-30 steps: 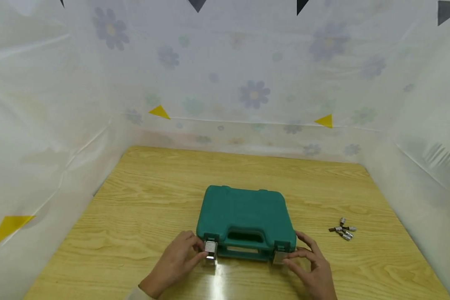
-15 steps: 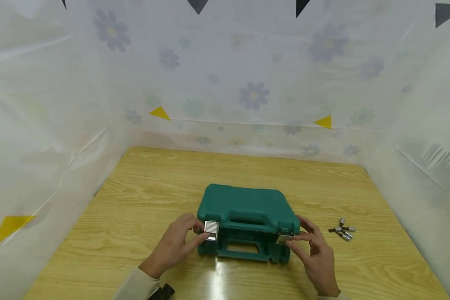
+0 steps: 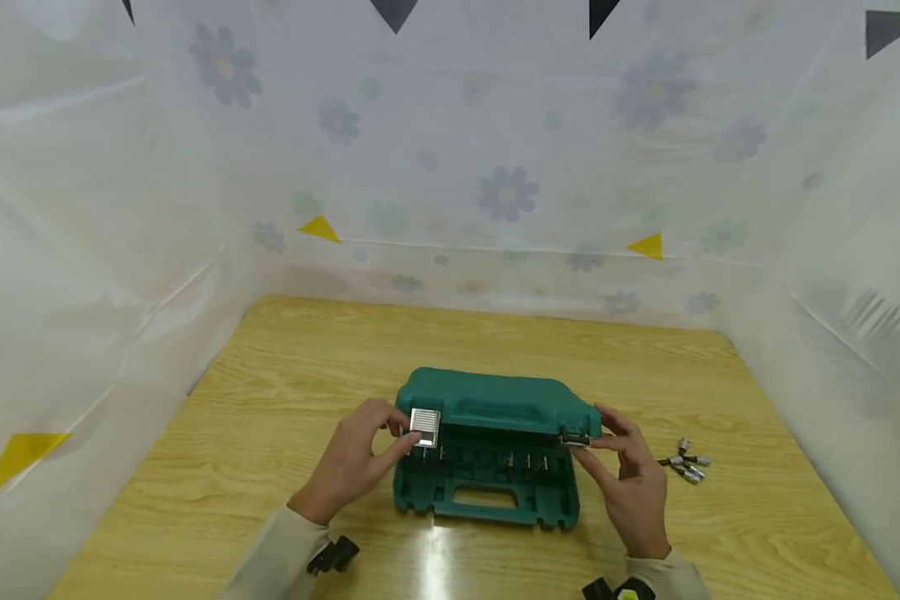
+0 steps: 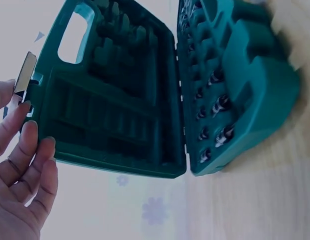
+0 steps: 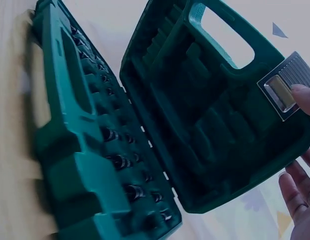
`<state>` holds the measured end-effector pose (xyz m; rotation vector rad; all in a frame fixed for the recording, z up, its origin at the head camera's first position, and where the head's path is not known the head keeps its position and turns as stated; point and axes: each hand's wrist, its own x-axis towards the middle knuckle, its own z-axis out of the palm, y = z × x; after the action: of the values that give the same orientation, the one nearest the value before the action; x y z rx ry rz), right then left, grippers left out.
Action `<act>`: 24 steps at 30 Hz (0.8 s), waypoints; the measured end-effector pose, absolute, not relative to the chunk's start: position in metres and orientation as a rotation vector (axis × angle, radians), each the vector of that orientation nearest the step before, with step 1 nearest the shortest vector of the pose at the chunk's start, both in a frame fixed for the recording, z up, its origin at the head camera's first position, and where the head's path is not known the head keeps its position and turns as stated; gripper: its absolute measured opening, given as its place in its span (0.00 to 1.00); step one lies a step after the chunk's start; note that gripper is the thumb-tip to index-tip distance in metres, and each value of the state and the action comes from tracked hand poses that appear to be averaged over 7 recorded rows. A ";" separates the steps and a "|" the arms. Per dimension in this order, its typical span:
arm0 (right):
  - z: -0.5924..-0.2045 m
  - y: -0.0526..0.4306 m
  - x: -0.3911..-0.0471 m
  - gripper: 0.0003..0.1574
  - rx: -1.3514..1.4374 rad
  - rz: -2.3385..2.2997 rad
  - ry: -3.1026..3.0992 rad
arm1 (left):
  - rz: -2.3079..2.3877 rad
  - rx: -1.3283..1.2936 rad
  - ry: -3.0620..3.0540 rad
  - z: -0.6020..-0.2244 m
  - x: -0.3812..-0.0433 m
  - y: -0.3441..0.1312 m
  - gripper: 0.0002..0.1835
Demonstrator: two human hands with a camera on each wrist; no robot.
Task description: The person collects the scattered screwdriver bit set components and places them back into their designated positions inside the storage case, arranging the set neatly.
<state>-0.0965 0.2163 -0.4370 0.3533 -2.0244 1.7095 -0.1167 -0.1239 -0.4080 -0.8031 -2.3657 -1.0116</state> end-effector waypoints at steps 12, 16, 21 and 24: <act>-0.432 0.215 -0.118 0.10 0.470 1.556 -1.926 | -0.975 -0.747 -2.287 -0.401 -0.139 -0.121 0.13; -0.431 0.217 -0.123 0.10 0.469 1.567 -1.903 | -0.999 -0.705 -2.285 -0.399 -0.145 -0.120 0.15; -0.427 0.219 -0.129 0.10 0.503 1.585 -1.860 | -1.046 -0.670 -2.266 -0.396 -0.152 -0.119 0.17; -0.425 0.219 -0.132 0.11 0.454 1.651 -1.846 | -1.058 -0.657 -2.240 -0.396 -0.156 -0.120 0.19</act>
<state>-0.1319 0.2186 -0.4248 0.4543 -1.8463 1.6512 -0.1560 -0.1203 -0.3960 -0.6571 -2.2396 -1.0582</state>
